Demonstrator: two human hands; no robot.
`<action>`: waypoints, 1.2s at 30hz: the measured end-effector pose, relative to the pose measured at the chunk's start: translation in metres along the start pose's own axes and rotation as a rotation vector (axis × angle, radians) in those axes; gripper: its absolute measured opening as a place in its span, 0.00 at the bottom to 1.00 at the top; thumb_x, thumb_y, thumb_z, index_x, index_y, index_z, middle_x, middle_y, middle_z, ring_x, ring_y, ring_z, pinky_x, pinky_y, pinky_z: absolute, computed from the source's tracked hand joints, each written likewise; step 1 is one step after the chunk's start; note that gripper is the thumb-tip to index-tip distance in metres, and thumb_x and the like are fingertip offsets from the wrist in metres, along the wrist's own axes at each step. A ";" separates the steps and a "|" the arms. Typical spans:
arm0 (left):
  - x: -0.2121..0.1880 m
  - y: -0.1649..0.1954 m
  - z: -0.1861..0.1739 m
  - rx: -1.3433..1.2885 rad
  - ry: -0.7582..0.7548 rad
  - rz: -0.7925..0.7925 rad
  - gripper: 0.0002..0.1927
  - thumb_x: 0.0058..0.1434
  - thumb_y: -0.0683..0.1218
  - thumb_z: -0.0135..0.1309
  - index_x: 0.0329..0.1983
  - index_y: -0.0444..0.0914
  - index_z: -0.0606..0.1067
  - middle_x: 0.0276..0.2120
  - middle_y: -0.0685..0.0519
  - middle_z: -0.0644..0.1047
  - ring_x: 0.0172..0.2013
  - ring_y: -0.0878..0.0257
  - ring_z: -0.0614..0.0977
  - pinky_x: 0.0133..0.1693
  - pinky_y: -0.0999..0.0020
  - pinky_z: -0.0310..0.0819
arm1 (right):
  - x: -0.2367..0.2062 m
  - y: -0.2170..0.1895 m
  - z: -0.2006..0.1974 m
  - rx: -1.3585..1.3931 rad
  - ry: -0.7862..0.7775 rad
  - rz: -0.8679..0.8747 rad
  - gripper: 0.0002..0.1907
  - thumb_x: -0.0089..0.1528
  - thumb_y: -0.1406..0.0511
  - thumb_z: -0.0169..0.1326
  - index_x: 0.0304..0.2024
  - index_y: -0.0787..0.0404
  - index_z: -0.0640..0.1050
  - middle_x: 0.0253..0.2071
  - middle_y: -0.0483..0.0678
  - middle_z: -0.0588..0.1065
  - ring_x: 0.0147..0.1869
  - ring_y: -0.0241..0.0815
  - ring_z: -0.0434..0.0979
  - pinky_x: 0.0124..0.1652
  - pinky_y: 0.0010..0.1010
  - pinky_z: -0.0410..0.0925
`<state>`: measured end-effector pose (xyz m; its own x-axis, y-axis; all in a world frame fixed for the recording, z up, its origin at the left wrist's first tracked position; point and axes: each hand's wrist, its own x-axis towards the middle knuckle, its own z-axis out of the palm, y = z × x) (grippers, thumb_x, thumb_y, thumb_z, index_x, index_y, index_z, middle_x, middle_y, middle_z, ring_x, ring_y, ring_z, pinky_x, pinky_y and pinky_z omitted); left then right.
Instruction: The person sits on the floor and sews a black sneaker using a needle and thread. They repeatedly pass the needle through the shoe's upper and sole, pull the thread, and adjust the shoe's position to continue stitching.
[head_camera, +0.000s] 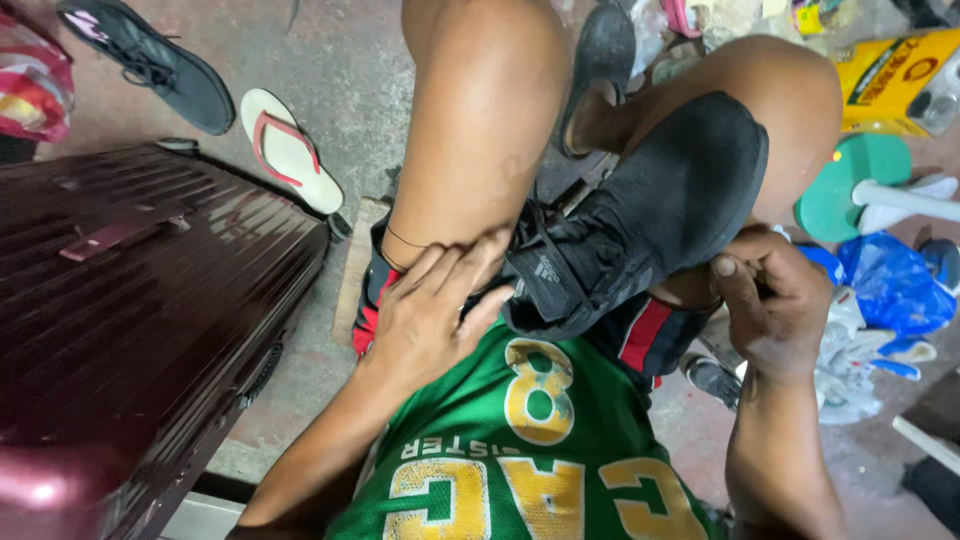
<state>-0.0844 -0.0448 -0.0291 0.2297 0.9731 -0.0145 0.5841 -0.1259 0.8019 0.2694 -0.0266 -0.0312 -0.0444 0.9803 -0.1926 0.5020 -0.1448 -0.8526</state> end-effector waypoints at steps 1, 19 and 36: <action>-0.003 -0.002 0.006 -0.040 0.064 0.010 0.16 0.65 0.46 0.63 0.54 0.37 0.76 0.45 0.51 0.79 0.43 0.59 0.80 0.46 0.65 0.75 | 0.000 0.000 0.000 -0.013 -0.008 -0.017 0.08 0.73 0.72 0.54 0.37 0.67 0.74 0.30 0.43 0.73 0.32 0.28 0.69 0.35 0.19 0.62; -0.018 -0.004 0.069 -0.444 -0.250 -0.205 0.12 0.63 0.40 0.48 0.48 0.33 0.76 0.45 0.40 0.79 0.45 0.48 0.79 0.49 0.58 0.75 | -0.006 -0.031 -0.007 0.289 -0.137 -0.035 0.05 0.70 0.73 0.50 0.45 0.68 0.77 0.38 0.47 0.79 0.39 0.34 0.78 0.43 0.25 0.70; 0.062 0.039 0.093 -1.229 -0.542 -0.359 0.21 0.67 0.45 0.55 0.61 0.33 0.74 0.57 0.48 0.77 0.58 0.58 0.76 0.63 0.62 0.69 | 0.020 -0.046 -0.028 0.078 -0.378 -0.293 0.06 0.67 0.74 0.54 0.45 0.62 0.78 0.39 0.49 0.82 0.40 0.36 0.87 0.38 0.28 0.75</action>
<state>0.0249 -0.0075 -0.0538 0.6496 0.6849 -0.3301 -0.3113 0.6358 0.7063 0.2697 0.0033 0.0180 -0.4920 0.8660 -0.0896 0.3560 0.1062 -0.9284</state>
